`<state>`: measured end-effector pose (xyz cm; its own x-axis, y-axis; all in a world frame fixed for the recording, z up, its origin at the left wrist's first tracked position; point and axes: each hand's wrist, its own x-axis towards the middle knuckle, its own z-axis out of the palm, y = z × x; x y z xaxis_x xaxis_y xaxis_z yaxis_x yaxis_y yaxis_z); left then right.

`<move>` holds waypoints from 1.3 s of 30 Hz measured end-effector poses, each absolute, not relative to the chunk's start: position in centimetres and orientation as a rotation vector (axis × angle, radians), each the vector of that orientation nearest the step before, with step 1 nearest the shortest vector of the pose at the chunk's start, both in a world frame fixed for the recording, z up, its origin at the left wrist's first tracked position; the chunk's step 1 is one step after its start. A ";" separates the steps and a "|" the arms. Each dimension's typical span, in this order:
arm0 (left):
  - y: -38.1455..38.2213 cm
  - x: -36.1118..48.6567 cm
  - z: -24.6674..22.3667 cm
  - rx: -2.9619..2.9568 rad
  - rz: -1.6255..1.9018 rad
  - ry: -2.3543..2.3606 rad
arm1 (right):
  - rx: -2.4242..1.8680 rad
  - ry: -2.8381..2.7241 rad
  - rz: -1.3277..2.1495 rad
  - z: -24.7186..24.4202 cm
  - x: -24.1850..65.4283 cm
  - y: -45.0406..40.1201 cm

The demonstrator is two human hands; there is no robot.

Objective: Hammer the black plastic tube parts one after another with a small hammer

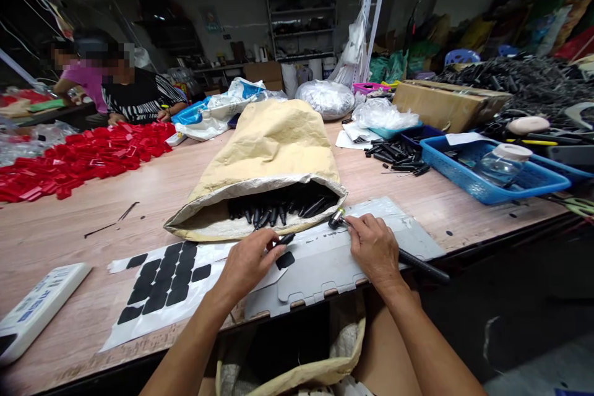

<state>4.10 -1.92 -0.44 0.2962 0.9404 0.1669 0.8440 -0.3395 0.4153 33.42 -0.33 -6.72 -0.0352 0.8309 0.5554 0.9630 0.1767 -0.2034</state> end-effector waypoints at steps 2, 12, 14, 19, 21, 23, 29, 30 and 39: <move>-2.6 4.2 -1.6 2.342 0.602 1.568 | -1.683 -1.889 -0.304 -6.8 33.4 -0.3; -1.9 4.2 -4.2 2.027 0.891 1.476 | -1.646 -1.878 -0.263 -5.9 33.1 -0.9; -1.9 4.0 -4.3 1.997 0.894 1.467 | -1.565 -1.822 -0.206 -5.0 32.0 -1.7; -2.0 4.1 -4.4 1.986 0.909 1.462 | -1.256 -1.824 0.201 -2.7 27.4 -4.2; -2.0 4.1 -4.3 1.989 0.918 1.454 | -1.197 -1.872 0.288 -2.1 25.8 -4.9; -2.0 4.1 -4.2 1.987 0.922 1.441 | -1.149 -1.883 0.287 -1.7 24.7 -5.4; -2.0 4.1 -4.2 2.003 0.937 1.436 | -1.116 -1.991 0.153 -2.9 23.9 -5.6; -2.0 4.2 -4.2 2.002 0.938 1.440 | -1.137 -2.012 0.148 -3.2 24.0 -5.5; -2.0 4.3 -4.3 2.008 0.930 1.461 | -1.169 -1.918 0.140 -3.2 25.1 -5.5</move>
